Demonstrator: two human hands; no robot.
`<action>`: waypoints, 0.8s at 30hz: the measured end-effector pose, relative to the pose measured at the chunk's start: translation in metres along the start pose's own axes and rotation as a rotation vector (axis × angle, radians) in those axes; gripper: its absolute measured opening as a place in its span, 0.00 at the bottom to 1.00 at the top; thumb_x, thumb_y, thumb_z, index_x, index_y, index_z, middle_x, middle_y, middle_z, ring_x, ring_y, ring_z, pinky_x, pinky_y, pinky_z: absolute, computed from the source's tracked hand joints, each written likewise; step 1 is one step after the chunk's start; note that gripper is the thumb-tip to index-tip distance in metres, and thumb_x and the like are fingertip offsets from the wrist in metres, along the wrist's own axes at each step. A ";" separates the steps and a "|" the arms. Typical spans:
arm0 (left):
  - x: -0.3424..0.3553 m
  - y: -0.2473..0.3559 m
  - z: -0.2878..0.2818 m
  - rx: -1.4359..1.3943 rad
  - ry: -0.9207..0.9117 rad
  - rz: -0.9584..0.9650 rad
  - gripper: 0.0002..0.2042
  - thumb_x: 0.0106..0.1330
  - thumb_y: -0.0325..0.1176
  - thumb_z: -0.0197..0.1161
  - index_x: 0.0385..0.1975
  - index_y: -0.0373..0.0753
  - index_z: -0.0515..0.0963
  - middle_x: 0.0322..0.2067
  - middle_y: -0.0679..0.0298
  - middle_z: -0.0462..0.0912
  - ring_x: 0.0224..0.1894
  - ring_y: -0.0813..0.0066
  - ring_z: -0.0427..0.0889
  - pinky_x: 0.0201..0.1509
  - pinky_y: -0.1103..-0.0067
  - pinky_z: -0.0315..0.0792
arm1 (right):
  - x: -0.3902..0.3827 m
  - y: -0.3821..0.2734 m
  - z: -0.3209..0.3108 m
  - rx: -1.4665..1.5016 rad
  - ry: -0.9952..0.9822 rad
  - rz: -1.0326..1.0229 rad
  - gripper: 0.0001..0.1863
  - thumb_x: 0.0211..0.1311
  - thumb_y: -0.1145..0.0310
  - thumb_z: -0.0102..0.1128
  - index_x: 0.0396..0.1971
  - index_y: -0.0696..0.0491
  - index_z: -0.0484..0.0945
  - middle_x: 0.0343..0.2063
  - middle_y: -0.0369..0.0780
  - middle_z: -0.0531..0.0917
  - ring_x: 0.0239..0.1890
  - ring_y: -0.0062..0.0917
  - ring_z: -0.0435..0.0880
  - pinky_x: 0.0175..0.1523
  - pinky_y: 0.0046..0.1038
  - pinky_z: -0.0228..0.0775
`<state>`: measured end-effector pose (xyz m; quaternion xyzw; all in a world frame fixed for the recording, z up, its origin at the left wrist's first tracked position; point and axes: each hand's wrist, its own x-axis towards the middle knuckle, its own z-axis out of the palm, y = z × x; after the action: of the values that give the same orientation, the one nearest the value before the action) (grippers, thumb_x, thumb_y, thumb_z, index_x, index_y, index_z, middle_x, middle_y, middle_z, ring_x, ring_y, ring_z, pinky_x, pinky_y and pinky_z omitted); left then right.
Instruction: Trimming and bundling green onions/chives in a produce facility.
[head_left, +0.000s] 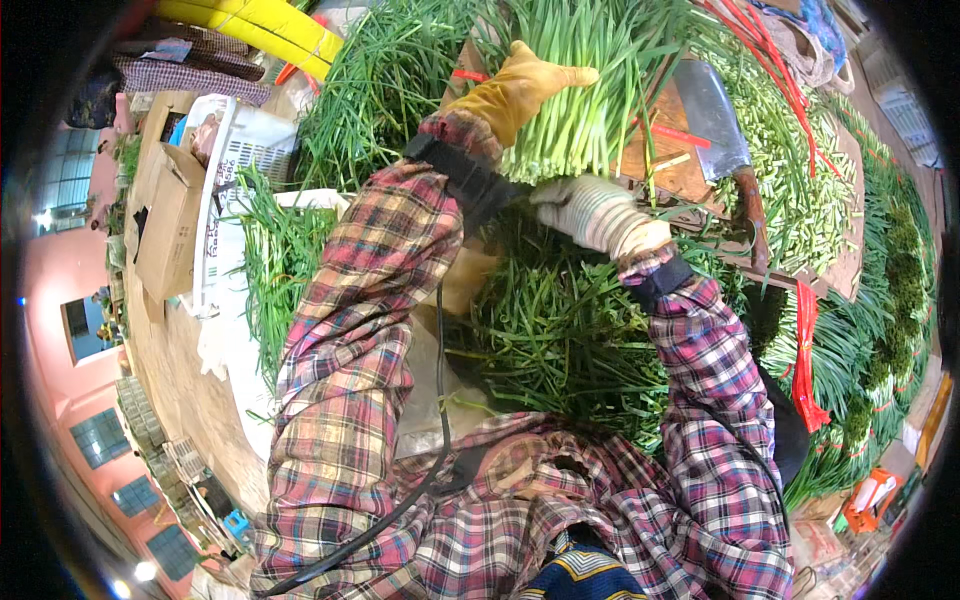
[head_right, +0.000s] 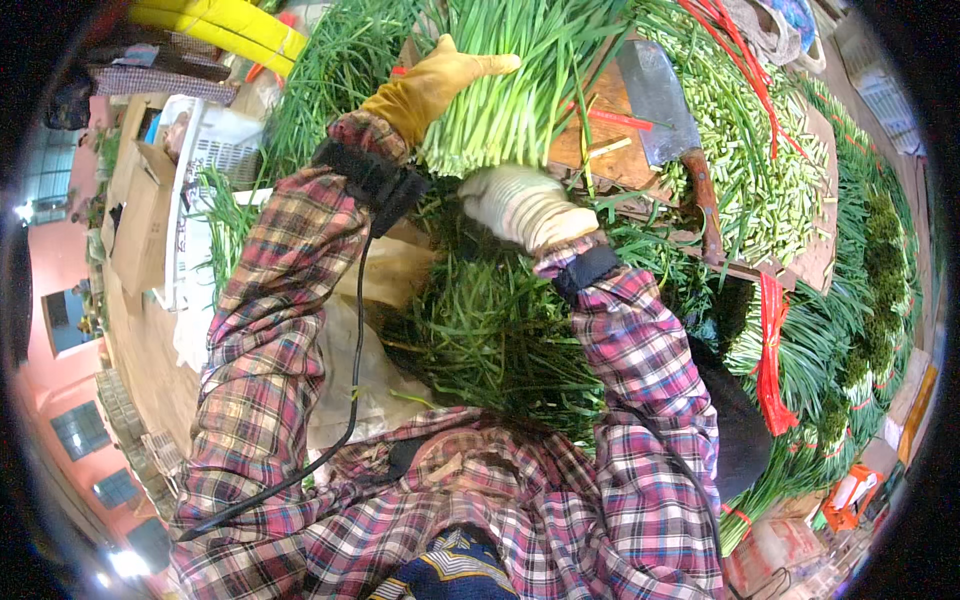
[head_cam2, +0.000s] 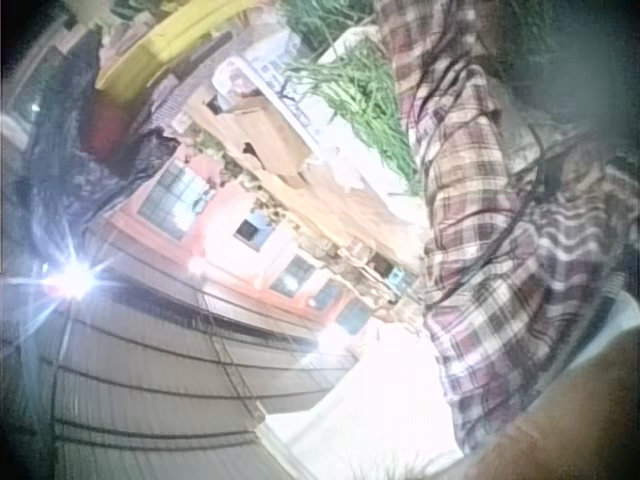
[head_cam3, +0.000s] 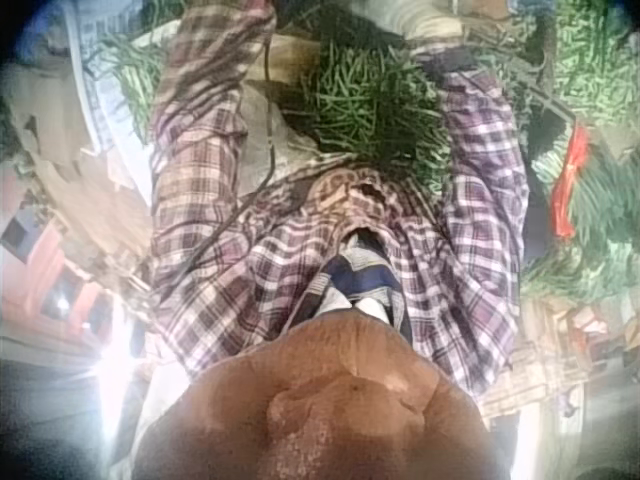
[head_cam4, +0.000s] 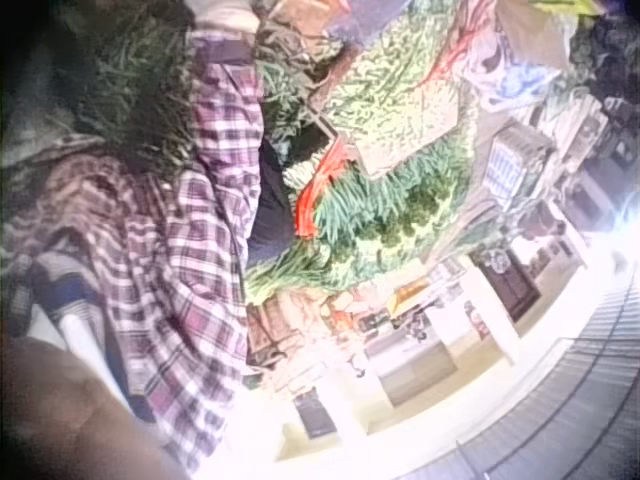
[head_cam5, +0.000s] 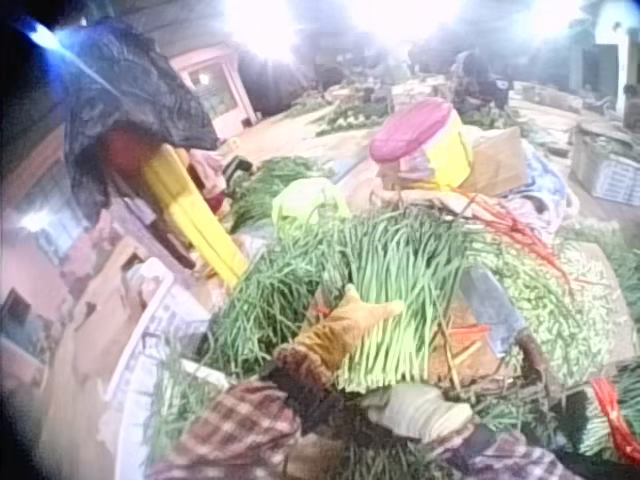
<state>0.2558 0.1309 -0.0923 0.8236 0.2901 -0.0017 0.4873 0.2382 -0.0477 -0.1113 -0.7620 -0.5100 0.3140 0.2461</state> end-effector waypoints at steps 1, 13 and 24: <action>0.000 -0.001 0.007 -0.006 -0.016 0.035 0.62 0.38 0.58 0.71 0.59 0.20 0.37 0.59 0.34 0.49 0.63 0.46 0.51 0.65 0.71 0.52 | -0.006 0.008 0.004 0.002 -0.128 -0.011 0.14 0.56 0.58 0.54 0.39 0.47 0.79 0.35 0.39 0.82 0.36 0.33 0.81 0.43 0.27 0.71; -0.049 0.019 -0.007 0.012 0.125 0.116 0.55 0.48 0.66 0.58 0.61 0.24 0.42 0.61 0.40 0.48 0.65 0.50 0.49 0.66 0.67 0.48 | -0.035 0.088 -0.073 -0.004 0.446 0.517 0.18 0.56 0.55 0.55 0.44 0.47 0.75 0.32 0.42 0.82 0.35 0.34 0.81 0.41 0.33 0.71; -0.048 -0.096 -0.055 -0.558 0.236 0.125 0.21 0.59 0.36 0.61 0.49 0.31 0.68 0.37 0.60 0.79 0.35 0.76 0.79 0.36 0.83 0.75 | -0.050 0.102 -0.031 0.233 0.439 0.315 0.12 0.51 0.66 0.58 0.30 0.60 0.78 0.20 0.39 0.79 0.21 0.19 0.75 0.24 0.24 0.66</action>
<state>0.1544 0.1868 -0.1263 0.6687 0.2827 0.2034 0.6569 0.3105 -0.1330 -0.1496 -0.8481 -0.2804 0.2328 0.3846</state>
